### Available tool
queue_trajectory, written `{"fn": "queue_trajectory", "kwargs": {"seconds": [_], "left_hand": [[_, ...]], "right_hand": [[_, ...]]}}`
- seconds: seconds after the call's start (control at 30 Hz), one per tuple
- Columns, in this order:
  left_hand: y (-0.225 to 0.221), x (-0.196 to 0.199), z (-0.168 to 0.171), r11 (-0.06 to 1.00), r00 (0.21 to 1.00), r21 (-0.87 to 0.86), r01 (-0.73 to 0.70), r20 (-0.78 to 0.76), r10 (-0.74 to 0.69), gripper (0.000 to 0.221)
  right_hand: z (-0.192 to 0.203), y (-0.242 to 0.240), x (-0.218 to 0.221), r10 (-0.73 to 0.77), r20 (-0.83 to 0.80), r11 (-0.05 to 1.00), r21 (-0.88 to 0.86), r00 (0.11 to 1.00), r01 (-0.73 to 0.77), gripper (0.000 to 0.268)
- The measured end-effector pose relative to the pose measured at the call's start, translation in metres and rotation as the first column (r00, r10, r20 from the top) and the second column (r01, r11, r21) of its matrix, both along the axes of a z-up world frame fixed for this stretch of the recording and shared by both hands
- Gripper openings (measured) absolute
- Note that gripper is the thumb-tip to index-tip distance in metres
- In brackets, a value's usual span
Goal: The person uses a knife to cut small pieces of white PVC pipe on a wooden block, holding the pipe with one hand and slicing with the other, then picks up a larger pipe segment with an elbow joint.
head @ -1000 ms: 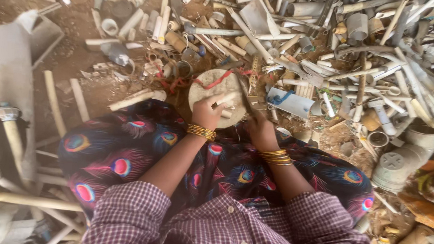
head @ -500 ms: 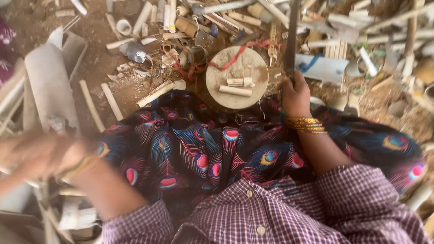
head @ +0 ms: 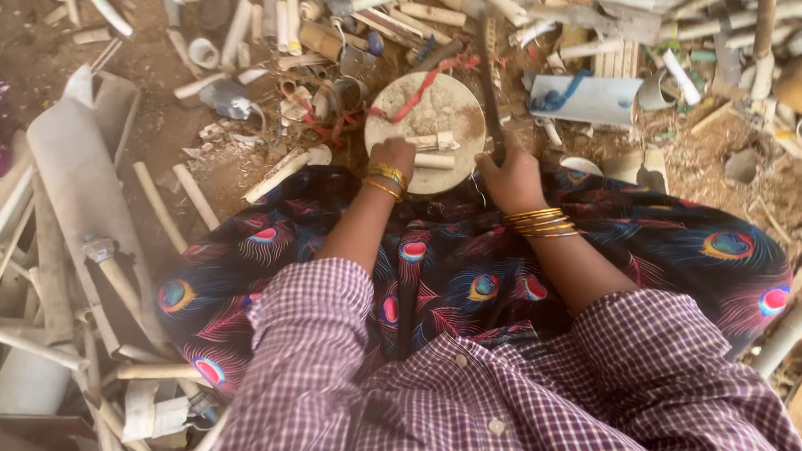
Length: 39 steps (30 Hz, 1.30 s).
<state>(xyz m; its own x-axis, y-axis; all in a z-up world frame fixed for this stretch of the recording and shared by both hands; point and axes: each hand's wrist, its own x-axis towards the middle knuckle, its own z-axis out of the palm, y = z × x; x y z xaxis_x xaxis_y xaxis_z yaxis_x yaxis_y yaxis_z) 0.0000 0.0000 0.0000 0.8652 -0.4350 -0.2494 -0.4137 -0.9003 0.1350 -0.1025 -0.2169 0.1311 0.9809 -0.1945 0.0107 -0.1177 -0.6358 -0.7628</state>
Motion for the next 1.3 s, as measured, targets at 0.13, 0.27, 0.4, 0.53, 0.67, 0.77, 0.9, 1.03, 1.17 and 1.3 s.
{"fn": "queue_trajectory", "kwargs": {"seconds": [0.13, 0.27, 0.4, 0.53, 0.67, 0.77, 0.9, 1.03, 1.17, 1.3], "left_hand": [[0.007, -0.019, -0.083, 1.0, 0.998, 0.001, 0.018, 0.054, -0.018, 0.027], [0.013, -0.017, -0.109, 0.996, 0.998, 0.061, 0.065, -0.014, -0.064, 0.026], [0.011, -0.009, -0.109, 0.993, 0.995, 0.1, 0.064, -0.083, -0.055, 0.024], [0.009, -0.024, -0.077, 0.99, 0.971, 0.14, 0.011, -0.239, 0.023, 0.021], [0.008, -0.019, 0.001, 0.967, 0.906, 0.018, -0.255, -0.344, 0.245, 0.028], [0.019, -0.022, 0.07, 0.856, 0.928, -0.357, -0.373, -0.127, 0.351, 0.037], [0.035, -0.053, 0.124, 0.342, 0.818, -0.77, -0.539, -0.382, 0.43, 0.037], [0.024, -0.074, 0.118, -0.296, 0.753, -0.748, -0.594, -0.647, 0.124, 0.041], [0.016, -0.076, 0.092, -0.369, 0.722, -0.682, -0.632, -0.69, 0.038, 0.045], [0.017, -0.071, 0.089, -0.523, 0.672, -0.491, -0.697, -0.702, -0.237, 0.041]], "right_hand": [[-0.012, 0.007, -0.001, 0.047, -0.048, 0.998, -0.039, 0.998, -0.048, 0.047], [-0.006, 0.013, -0.004, 0.044, -0.119, 0.998, 0.039, 0.992, -0.04, 0.054], [-0.001, 0.014, 0.008, 0.001, -0.088, 0.998, 0.062, 0.996, 0.005, 0.055], [-0.009, 0.016, 0.003, -0.012, -0.113, 0.997, 0.069, 0.994, 0.02, 0.053], [-0.011, 0.016, 0.011, 0.012, -0.09, 0.992, 0.126, 0.996, -0.001, 0.041], [0.001, 0.014, 0.01, 0.037, -0.058, 0.988, 0.151, 0.998, -0.028, 0.032], [0.025, 0.026, -0.01, 0.191, 0.14, 0.98, -0.079, 0.972, -0.181, 0.029], [0.041, 0.029, -0.024, 0.428, 0.279, 0.888, -0.305, 0.859, -0.344, 0.036], [0.04, 0.02, -0.03, 0.261, 0.11, 0.918, -0.335, 0.959, -0.211, 0.038], [0.036, 0.016, -0.03, 0.263, 0.242, 0.943, -0.271, 0.934, -0.195, 0.039]]}}
